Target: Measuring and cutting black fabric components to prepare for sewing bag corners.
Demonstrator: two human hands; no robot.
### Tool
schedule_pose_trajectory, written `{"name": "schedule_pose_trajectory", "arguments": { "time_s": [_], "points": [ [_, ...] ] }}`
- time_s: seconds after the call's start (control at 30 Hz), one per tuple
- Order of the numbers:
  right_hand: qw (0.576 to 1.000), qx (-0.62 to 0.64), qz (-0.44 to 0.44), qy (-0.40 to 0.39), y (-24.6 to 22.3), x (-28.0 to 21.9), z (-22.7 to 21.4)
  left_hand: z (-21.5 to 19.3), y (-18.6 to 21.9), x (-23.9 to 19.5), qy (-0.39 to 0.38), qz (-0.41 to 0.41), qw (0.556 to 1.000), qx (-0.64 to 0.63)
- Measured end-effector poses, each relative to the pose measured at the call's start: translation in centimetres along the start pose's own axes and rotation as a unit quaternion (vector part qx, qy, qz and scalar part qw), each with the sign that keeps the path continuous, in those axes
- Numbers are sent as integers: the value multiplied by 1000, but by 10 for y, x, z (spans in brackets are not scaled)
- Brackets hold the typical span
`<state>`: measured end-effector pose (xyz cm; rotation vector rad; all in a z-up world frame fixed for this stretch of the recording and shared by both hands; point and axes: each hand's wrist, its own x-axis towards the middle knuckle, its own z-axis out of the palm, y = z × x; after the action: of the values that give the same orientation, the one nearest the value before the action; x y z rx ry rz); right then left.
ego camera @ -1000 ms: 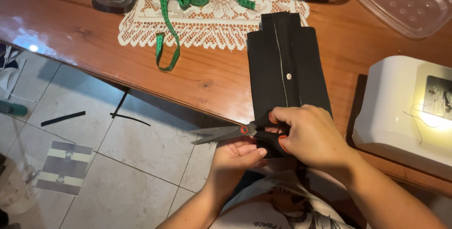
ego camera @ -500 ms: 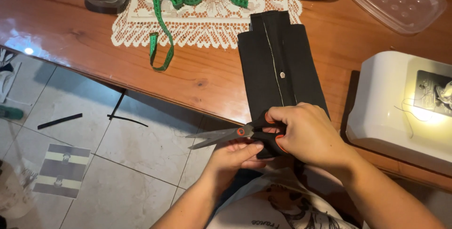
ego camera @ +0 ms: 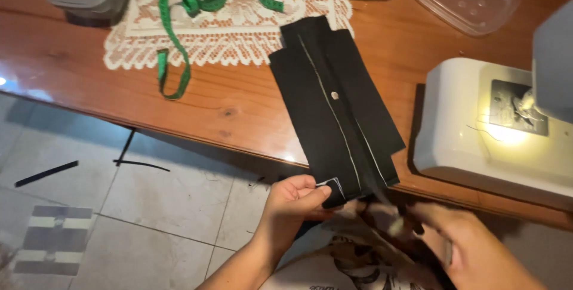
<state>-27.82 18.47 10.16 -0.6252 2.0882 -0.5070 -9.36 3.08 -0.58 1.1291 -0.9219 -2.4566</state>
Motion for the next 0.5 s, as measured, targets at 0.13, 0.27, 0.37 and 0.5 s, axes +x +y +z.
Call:
{"name": "schedule_pose_trajectory", "arguments": {
  "time_s": [0.13,0.27,0.37,0.5],
  "points": [
    [985,-51,-75,-149,78,9,3,5,-18,6,26,-2,1000,-13],
    [975,-57,83,-197,67,-1,11,15,-27,4,47,37,998,-5],
    [956,-42,-232,-172,90,13,20,23,-29,1,47,52,998,-5],
    [990,83,-101,-56,133,36,64,26,-44,6,28,66,997,-38]
  ]
}}
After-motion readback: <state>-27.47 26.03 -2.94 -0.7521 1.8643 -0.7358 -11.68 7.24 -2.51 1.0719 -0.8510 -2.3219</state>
